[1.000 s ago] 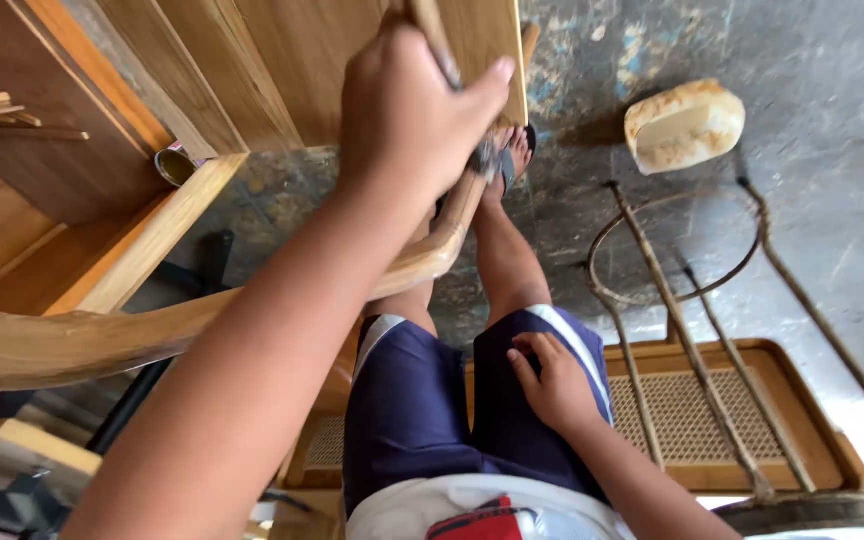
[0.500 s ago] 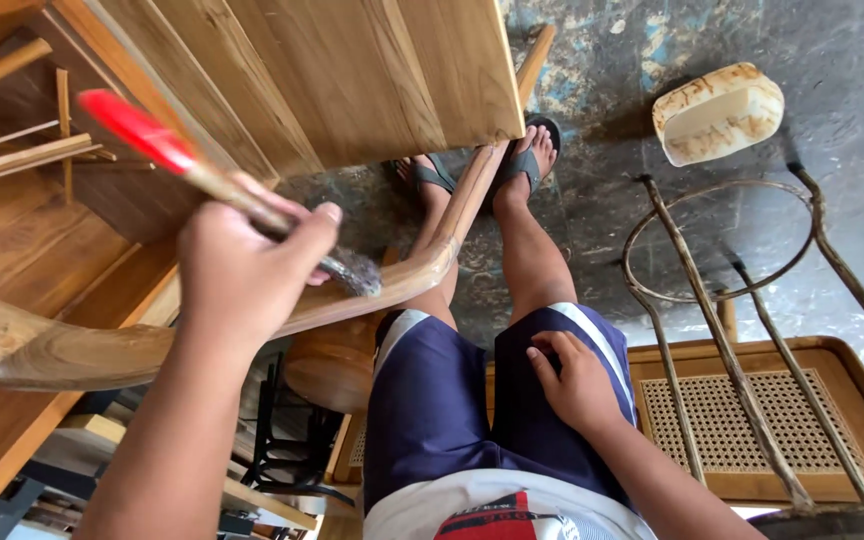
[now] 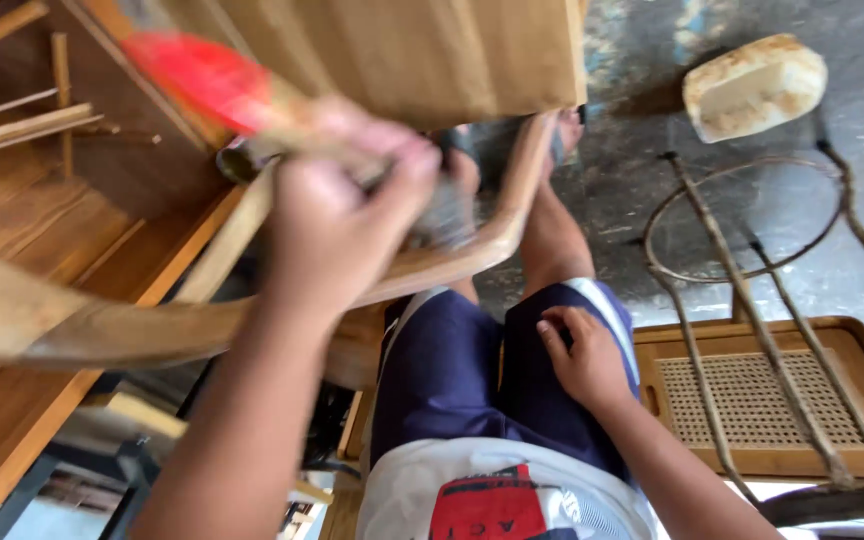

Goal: Applying a clear finish or stain to a wooden chair using a paintbrush

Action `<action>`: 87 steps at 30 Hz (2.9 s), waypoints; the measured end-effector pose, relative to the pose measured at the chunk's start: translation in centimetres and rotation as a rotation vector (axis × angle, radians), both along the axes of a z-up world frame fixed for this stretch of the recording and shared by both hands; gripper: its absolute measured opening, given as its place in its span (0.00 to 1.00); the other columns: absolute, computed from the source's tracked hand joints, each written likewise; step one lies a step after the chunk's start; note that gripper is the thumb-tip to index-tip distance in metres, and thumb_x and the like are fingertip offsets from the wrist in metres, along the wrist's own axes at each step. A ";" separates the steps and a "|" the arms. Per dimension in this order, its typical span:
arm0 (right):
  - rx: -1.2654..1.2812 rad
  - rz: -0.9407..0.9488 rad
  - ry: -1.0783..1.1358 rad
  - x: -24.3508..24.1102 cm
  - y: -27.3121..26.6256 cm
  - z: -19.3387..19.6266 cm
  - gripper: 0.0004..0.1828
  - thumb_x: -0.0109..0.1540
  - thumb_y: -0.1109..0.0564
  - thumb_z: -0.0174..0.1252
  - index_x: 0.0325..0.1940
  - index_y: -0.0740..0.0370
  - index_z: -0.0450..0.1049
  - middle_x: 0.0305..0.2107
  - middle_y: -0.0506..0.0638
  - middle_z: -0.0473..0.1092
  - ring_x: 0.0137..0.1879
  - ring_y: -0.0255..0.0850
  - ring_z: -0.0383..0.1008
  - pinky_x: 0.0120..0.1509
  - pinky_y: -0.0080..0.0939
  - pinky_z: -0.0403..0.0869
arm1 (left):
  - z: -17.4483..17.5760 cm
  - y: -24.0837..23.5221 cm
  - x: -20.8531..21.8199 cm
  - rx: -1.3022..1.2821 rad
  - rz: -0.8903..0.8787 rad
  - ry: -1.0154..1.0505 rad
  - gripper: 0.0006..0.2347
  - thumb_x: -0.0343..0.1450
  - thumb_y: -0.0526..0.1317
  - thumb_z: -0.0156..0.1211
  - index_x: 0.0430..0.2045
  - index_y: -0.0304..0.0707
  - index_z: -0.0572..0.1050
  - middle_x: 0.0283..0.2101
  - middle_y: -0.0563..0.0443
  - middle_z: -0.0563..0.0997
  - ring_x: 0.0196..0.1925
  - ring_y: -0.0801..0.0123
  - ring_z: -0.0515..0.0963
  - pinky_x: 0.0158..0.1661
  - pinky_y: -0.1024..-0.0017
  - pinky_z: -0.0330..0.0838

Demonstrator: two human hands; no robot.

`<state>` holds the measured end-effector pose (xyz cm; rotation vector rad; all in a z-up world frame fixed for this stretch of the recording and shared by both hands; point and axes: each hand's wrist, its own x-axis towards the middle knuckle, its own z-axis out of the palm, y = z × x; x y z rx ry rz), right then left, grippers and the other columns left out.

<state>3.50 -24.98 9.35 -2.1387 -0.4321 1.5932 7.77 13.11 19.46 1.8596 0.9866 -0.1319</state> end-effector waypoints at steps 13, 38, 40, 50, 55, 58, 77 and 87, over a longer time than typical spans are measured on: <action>0.006 -0.005 -0.104 -3.4 6.3 0.0 0.12 0.67 0.50 0.56 0.47 0.59 0.77 0.43 0.53 0.78 0.49 0.50 0.78 0.55 0.48 0.72 | 2.9 5.8 -7.7 0.067 0.037 0.151 0.02 0.68 0.32 0.64 0.26 0.36 0.76 0.33 0.50 0.80 0.39 0.63 0.82 0.44 0.67 0.74; -0.072 0.007 -0.139 -5.7 7.8 0.6 0.13 0.70 0.47 0.54 0.49 0.57 0.77 0.43 0.50 0.77 0.51 0.50 0.76 0.54 0.48 0.70 | -0.6 2.8 -3.0 -0.276 -0.170 0.012 0.10 0.65 0.35 0.57 0.10 0.46 0.72 0.09 0.61 0.70 0.09 0.82 0.62 0.11 0.79 0.54; -0.069 0.001 -0.135 -5.5 7.8 1.1 0.13 0.69 0.48 0.55 0.49 0.57 0.77 0.43 0.50 0.77 0.50 0.49 0.76 0.53 0.48 0.70 | 1.8 5.9 -5.9 -0.303 -0.126 0.183 0.11 0.69 0.43 0.59 0.14 0.46 0.73 0.13 0.59 0.72 0.13 0.79 0.65 0.16 0.76 0.58; -0.017 0.036 -0.156 -5.8 8.0 0.3 0.12 0.69 0.50 0.55 0.48 0.59 0.77 0.42 0.54 0.77 0.49 0.55 0.76 0.55 0.52 0.70 | 7.5 11.4 -4.8 -0.137 -0.355 1.147 0.10 0.65 0.43 0.57 0.15 0.40 0.69 0.17 0.50 0.68 0.20 0.64 0.67 0.23 0.60 0.58; -0.063 0.009 -0.156 -6.1 7.9 0.6 0.12 0.68 0.49 0.56 0.48 0.58 0.77 0.41 0.54 0.78 0.48 0.52 0.77 0.53 0.49 0.71 | -2.3 1.7 0.6 -0.184 -0.521 0.350 0.07 0.63 0.40 0.61 0.28 0.35 0.76 0.25 0.43 0.82 0.25 0.55 0.83 0.24 0.58 0.75; -0.098 0.014 -0.124 -6.3 7.9 0.7 0.13 0.68 0.48 0.55 0.48 0.56 0.77 0.42 0.52 0.77 0.49 0.52 0.76 0.54 0.50 0.71 | -4.2 -1.0 2.4 -0.194 -0.219 0.028 0.06 0.63 0.38 0.58 0.20 0.38 0.68 0.15 0.54 0.71 0.14 0.72 0.70 0.12 0.71 0.63; -0.160 -0.074 -0.065 -7.3 8.0 0.5 0.13 0.69 0.47 0.54 0.48 0.54 0.78 0.43 0.48 0.78 0.51 0.47 0.77 0.54 0.46 0.70 | -7.3 10.7 -7.5 -0.279 -0.185 0.632 0.26 0.61 0.45 0.69 0.52 0.32 0.75 0.51 0.42 0.82 0.55 0.59 0.82 0.54 0.65 0.73; -0.135 -0.138 -0.183 -9.7 6.1 -1.0 0.10 0.71 0.46 0.59 0.50 0.50 0.78 0.38 0.53 0.77 0.51 0.60 0.76 0.56 0.60 0.73 | -4.1 14.4 -10.7 -0.417 -0.560 1.044 0.15 0.55 0.41 0.68 0.33 0.35 0.81 0.23 0.47 0.83 0.18 0.62 0.84 0.32 0.63 0.79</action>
